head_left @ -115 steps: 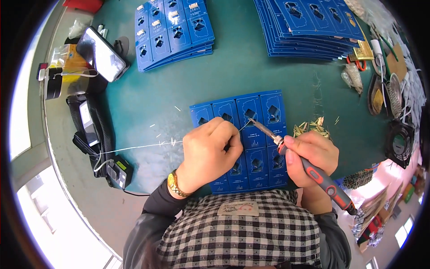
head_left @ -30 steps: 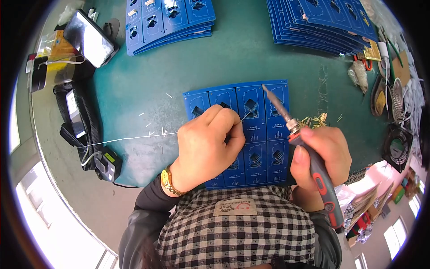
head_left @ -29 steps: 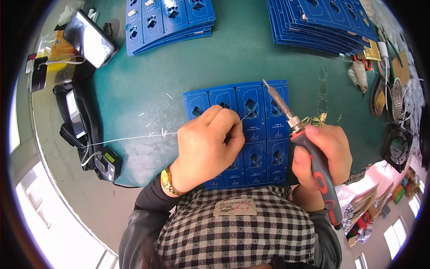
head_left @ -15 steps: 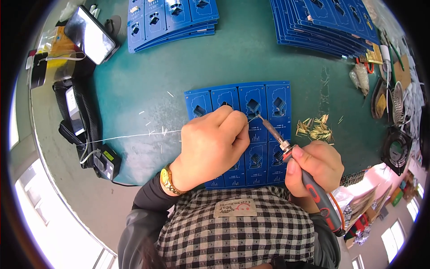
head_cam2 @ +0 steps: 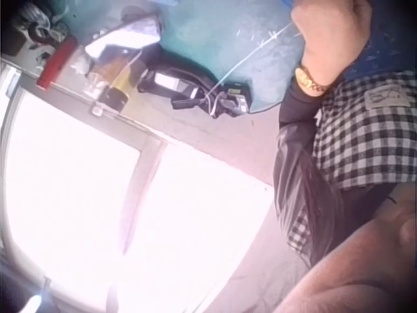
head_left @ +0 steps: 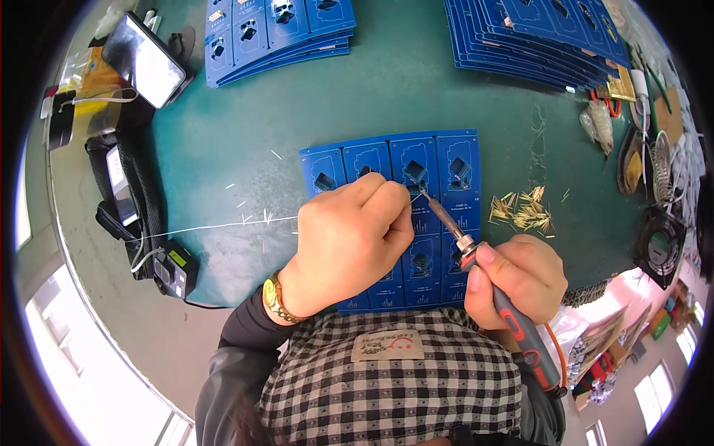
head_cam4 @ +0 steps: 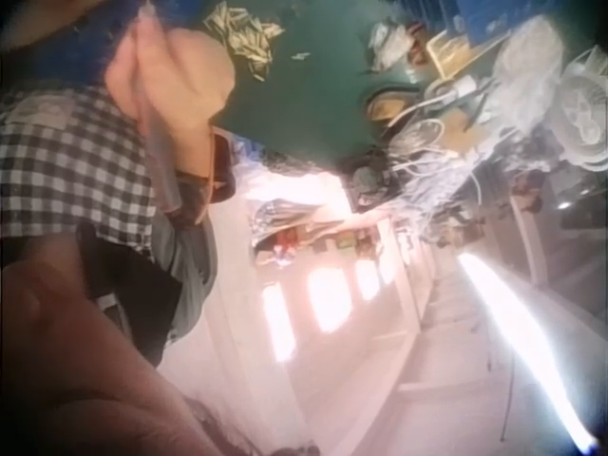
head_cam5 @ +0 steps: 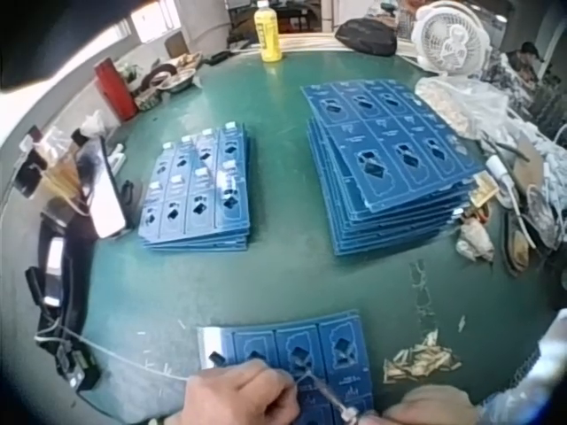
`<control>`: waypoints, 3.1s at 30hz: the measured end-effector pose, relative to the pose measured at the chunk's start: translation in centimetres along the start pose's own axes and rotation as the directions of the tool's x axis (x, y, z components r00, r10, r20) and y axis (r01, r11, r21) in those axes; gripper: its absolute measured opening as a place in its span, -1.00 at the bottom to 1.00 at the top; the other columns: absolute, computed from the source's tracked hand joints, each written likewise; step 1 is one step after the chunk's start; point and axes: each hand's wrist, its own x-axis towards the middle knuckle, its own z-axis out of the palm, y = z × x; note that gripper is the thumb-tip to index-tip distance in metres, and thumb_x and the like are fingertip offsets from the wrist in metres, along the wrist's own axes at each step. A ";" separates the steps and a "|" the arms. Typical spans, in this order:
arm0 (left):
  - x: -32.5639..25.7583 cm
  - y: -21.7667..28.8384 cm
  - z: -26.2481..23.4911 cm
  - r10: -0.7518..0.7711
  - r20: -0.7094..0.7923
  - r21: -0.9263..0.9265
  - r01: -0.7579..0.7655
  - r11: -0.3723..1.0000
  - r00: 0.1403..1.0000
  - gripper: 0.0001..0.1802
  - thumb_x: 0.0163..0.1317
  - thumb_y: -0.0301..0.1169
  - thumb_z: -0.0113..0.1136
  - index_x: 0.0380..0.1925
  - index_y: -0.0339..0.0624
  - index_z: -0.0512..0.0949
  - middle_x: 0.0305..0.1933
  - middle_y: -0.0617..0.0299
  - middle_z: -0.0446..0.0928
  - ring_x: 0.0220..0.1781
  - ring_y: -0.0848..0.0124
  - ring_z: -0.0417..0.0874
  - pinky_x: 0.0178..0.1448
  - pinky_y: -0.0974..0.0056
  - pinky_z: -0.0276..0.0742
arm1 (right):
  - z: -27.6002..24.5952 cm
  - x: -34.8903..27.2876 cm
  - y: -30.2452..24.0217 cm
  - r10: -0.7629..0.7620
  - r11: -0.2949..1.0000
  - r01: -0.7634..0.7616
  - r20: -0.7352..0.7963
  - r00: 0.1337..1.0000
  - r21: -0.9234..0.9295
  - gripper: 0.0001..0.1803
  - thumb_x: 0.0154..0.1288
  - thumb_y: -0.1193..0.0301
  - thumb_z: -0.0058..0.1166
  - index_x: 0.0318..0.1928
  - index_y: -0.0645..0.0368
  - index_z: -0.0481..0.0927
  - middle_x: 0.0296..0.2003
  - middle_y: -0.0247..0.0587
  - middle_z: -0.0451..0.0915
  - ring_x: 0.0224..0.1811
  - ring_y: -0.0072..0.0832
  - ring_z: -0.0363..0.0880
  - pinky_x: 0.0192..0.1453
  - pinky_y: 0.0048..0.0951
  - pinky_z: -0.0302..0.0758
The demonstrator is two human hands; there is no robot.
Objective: The person solders electronic components onto circuit board panels using a soldering iron and solder wire, then handles and stacks the panels on the table.
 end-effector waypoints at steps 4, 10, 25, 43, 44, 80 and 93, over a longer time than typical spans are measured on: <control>-0.1 -0.1 0.0 -0.011 0.005 0.006 0.011 1.000 1.000 -0.80 -0.13 -0.57 0.24 -0.61 -0.10 0.39 -0.63 0.27 0.32 -0.66 0.31 0.45 -0.62 0.26 0.33 | 0.3 0.0 0.1 -0.013 1.000 0.014 0.007 1.000 -0.012 -0.80 -0.17 0.61 0.20 -0.39 0.27 0.63 -0.65 -0.31 0.47 -0.72 -0.50 0.42 -0.67 -0.55 0.32; 0.4 0.3 -0.1 -0.029 -0.002 0.010 0.029 1.000 1.000 -0.81 -0.13 -0.58 0.23 -0.62 -0.10 0.38 -0.63 0.27 0.33 -0.65 0.31 0.46 -0.61 0.26 0.35 | 0.1 0.3 -0.1 0.000 1.000 0.000 -0.002 1.000 -0.018 -0.77 -0.15 0.61 0.20 -0.35 0.26 0.63 -0.66 -0.32 0.47 -0.71 -0.49 0.44 -0.67 -0.55 0.33; 0.8 3.0 -1.9 0.193 -0.001 -0.460 -0.172 0.871 0.981 -0.84 -0.07 -0.67 0.29 -0.49 -0.22 0.53 -0.49 0.22 0.59 -0.56 0.43 0.57 -0.52 0.39 0.46 | -0.3 0.2 -0.1 0.210 0.898 -0.215 0.055 0.976 0.383 -0.54 -0.05 0.59 0.38 -0.07 0.20 0.57 -0.38 -0.14 0.62 -0.44 -0.44 0.60 -0.42 -0.54 0.48; -0.1 1.1 -2.5 -0.039 -0.091 -0.165 0.024 0.986 0.995 -0.83 -0.05 -0.65 0.33 -0.54 -0.21 0.51 -0.50 0.23 0.46 -0.53 0.37 0.47 -0.54 0.34 0.37 | -3.0 0.6 -0.2 0.297 0.952 -0.259 -0.296 0.908 0.161 -0.82 0.06 0.53 0.29 -0.27 0.22 0.62 -0.43 -0.16 0.60 -0.51 -0.52 0.45 -0.44 -0.58 0.35; 0.1 1.2 -2.2 -0.042 -0.095 -0.165 0.026 0.986 0.995 -0.83 -0.05 -0.65 0.33 -0.54 -0.21 0.51 -0.50 0.23 0.46 -0.53 0.37 0.47 -0.54 0.34 0.37 | -3.7 1.2 0.3 0.207 0.978 -0.200 -0.230 0.951 0.054 -0.81 0.10 0.47 0.28 -0.25 0.24 0.62 -0.43 -0.17 0.60 -0.52 -0.54 0.43 -0.45 -0.58 0.33; 2.4 0.7 1.6 0.102 -0.040 -0.104 -0.106 0.989 0.994 -0.83 -0.13 -0.57 0.38 -0.60 -0.18 0.53 -0.59 0.26 0.44 -0.56 0.33 0.48 -0.48 0.28 0.36 | -2.3 -0.8 1.1 -0.030 0.999 0.028 -0.126 0.992 -0.017 -0.81 -0.02 0.54 0.09 -0.33 0.36 0.59 -0.66 -0.18 0.48 -0.71 -0.44 0.39 -0.60 -0.51 0.28; 2.4 0.7 1.5 0.063 -0.045 -0.108 -0.067 0.992 0.997 -0.84 -0.15 -0.56 0.38 -0.59 -0.17 0.54 -0.59 0.22 0.45 -0.53 0.27 0.50 -0.46 0.25 0.42 | -2.0 0.1 1.0 0.103 0.995 -0.100 -0.164 0.981 0.024 -0.78 -0.14 0.66 0.15 -0.35 0.34 0.64 -0.62 -0.20 0.54 -0.64 -0.47 0.54 -0.57 -0.56 0.44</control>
